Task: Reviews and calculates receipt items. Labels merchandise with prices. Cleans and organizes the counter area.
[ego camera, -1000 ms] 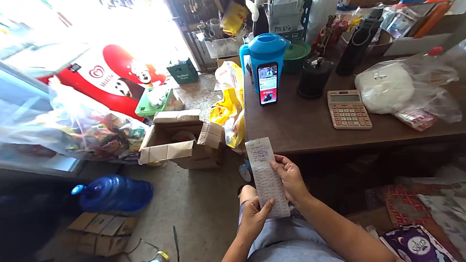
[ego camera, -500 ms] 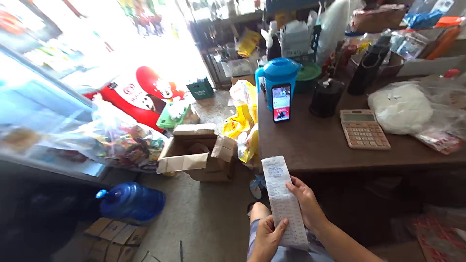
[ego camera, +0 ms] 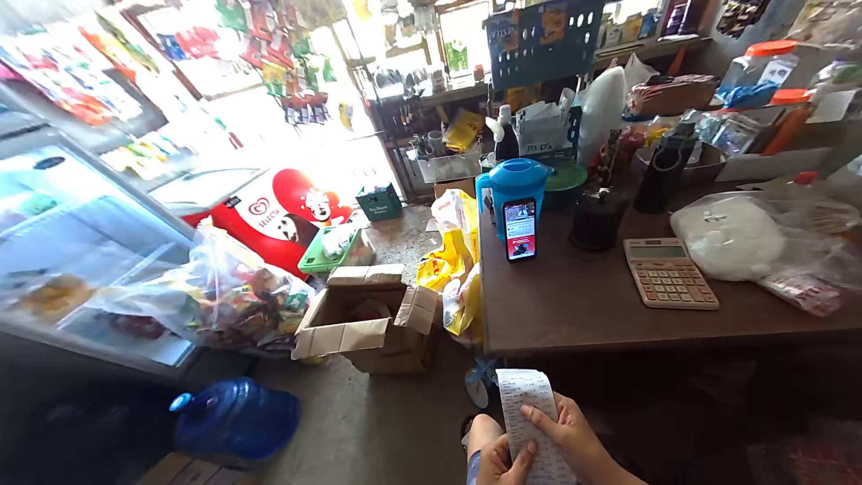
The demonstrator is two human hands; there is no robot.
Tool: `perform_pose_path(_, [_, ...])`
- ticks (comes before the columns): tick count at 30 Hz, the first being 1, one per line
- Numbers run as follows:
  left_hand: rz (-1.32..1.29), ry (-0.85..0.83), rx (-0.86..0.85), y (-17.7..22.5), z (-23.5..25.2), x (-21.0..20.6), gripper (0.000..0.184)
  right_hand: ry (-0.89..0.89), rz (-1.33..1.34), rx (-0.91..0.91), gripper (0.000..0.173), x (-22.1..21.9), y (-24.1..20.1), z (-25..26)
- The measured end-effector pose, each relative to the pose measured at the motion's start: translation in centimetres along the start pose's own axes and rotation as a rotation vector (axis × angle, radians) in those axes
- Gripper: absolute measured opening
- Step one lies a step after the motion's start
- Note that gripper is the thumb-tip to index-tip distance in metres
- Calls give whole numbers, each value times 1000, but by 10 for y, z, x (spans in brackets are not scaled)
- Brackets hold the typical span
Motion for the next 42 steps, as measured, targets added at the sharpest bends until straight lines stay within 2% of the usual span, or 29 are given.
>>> perform_pose_path(22, [-26,-6,9,-7,2,6,14,40,-10,-7,14,1,5,3])
perform_pose_path(39, [17,20,-28,-10,6,15,13,16,-147,73,16,-3,11,8])
perform_pose_path(42, [17,12,-14,-8,1,13,13,1,-169,43,17,-2,10,4])
Point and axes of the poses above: each hand's wrist, its own z-axis towards the middle knuckle, its own x-axis out of the back of the hand, y = z × x, the point moved 3 cm from there along z, towards the middle knuckle, and after that the axes turned 13 degrees about x, right-handed, at the moved point
